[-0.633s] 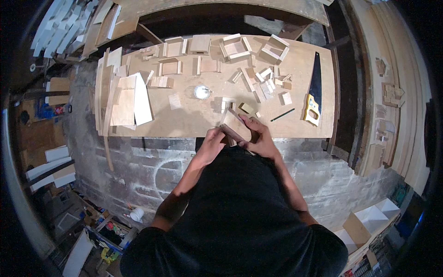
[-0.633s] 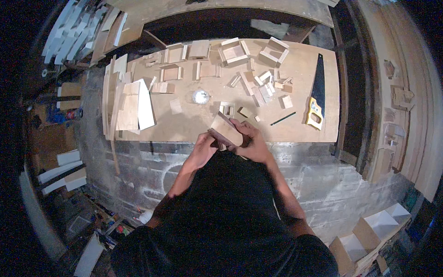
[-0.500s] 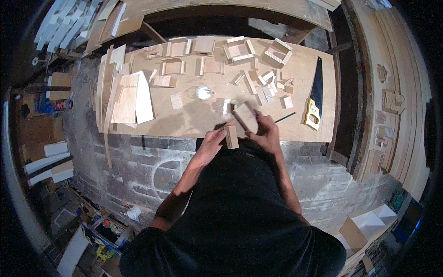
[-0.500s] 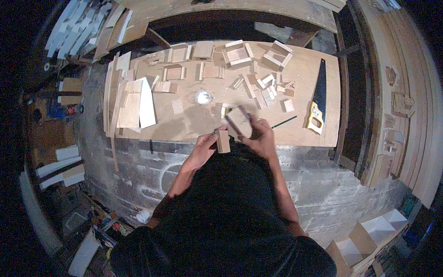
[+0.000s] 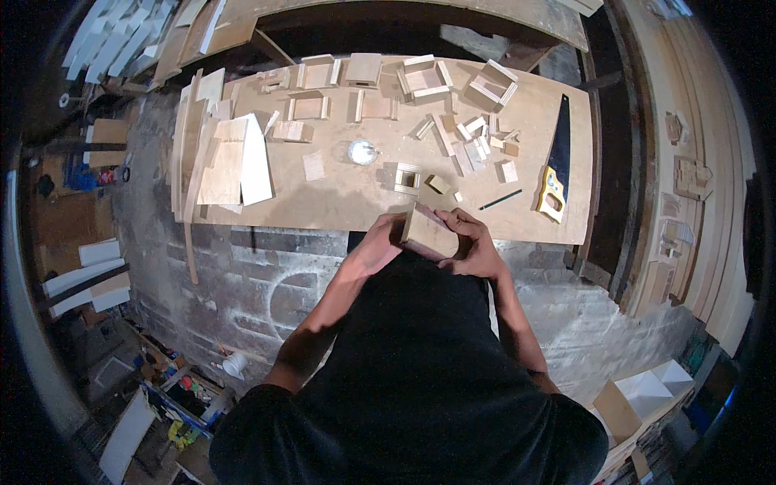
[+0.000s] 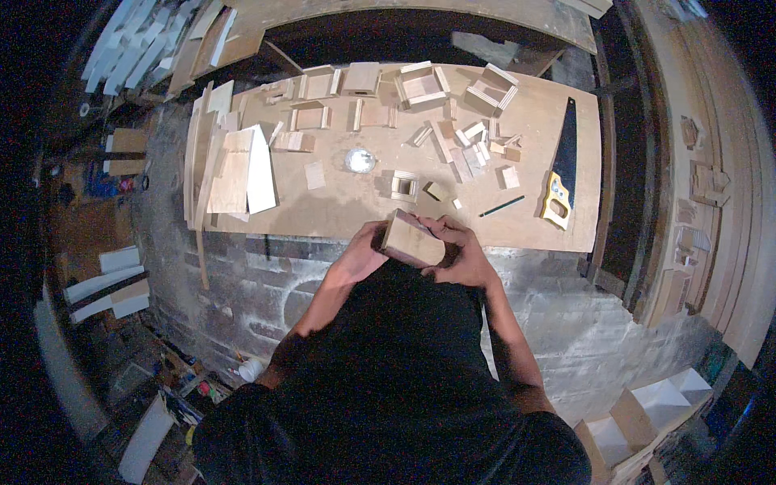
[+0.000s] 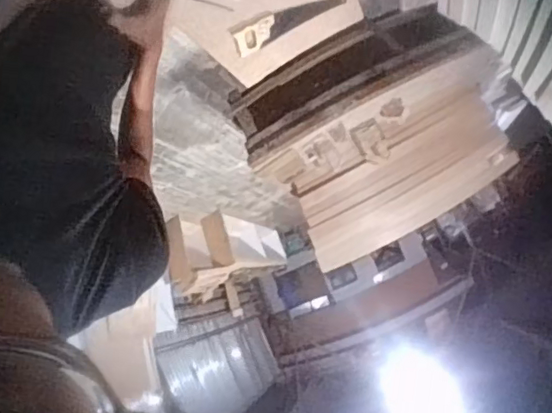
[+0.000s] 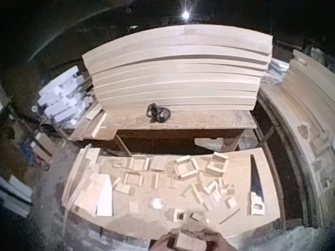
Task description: The person saws a wooden piece using a handsaw, applies glue to wooden components using a stick, and joins the pieces together on a workbench.
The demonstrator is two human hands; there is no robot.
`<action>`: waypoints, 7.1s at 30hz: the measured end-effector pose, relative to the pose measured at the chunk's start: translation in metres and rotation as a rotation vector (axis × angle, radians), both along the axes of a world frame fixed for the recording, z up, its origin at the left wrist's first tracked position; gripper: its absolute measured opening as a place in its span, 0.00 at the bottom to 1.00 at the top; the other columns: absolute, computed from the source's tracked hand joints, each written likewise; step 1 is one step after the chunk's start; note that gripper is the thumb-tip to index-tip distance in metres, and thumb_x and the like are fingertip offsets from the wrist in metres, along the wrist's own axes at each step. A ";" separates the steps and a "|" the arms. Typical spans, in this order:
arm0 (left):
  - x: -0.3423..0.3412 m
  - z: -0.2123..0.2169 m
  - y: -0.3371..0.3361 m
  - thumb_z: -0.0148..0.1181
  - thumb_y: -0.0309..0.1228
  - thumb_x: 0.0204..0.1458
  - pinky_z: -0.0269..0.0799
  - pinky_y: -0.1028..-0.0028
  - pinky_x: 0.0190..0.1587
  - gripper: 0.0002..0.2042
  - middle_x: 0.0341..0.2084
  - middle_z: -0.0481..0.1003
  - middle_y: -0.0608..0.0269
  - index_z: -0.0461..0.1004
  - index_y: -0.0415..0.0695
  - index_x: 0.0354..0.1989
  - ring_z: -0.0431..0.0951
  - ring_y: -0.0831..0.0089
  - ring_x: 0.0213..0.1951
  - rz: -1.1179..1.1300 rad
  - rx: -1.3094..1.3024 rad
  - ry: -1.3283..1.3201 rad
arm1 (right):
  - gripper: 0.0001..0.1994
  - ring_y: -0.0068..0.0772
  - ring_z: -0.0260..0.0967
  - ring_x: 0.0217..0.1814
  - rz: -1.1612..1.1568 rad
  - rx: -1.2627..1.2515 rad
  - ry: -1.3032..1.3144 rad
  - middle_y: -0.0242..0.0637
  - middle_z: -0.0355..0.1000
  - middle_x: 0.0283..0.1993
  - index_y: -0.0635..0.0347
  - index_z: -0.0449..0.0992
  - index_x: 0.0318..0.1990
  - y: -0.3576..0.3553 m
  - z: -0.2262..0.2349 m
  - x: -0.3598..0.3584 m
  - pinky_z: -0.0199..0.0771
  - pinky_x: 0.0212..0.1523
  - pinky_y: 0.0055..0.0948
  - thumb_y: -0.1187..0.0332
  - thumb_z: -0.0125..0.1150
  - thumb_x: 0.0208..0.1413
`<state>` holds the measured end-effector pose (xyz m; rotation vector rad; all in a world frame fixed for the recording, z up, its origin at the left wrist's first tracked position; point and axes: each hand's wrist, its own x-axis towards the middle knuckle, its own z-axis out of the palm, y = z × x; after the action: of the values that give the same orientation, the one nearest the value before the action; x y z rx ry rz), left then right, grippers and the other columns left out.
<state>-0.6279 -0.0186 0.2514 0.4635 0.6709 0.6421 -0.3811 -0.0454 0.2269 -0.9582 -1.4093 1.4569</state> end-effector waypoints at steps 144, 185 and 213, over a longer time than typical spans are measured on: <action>-0.018 0.036 0.001 0.49 0.27 0.65 0.71 0.68 0.58 0.15 0.50 0.75 0.56 0.69 0.34 0.56 0.75 0.70 0.53 0.031 -0.044 -0.091 | 0.31 0.40 0.68 0.60 -0.079 0.075 -0.137 0.48 0.74 0.56 0.70 0.77 0.45 0.034 0.052 -0.010 0.63 0.62 0.35 0.74 0.76 0.23; -0.003 0.027 0.013 0.44 0.26 0.67 0.68 0.70 0.62 0.19 0.58 0.71 0.56 0.64 0.32 0.64 0.72 0.72 0.57 0.202 0.042 0.052 | 0.32 0.36 0.68 0.56 -0.104 0.124 -0.092 0.42 0.73 0.51 0.71 0.78 0.49 0.066 0.011 0.009 0.64 0.60 0.35 0.70 0.80 0.30; -0.016 0.014 0.016 0.41 0.28 0.69 0.71 0.69 0.59 0.18 0.52 0.75 0.57 0.68 0.33 0.61 0.76 0.71 0.54 0.248 0.094 0.157 | 0.36 0.34 0.69 0.58 -0.087 0.066 -0.106 0.44 0.75 0.52 0.67 0.75 0.55 0.057 -0.001 -0.027 0.64 0.63 0.33 0.69 0.77 0.32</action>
<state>-0.6437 -0.0027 0.2654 0.5266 0.8580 0.8800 -0.4083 0.0112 0.2262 -1.0549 -1.4646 1.3044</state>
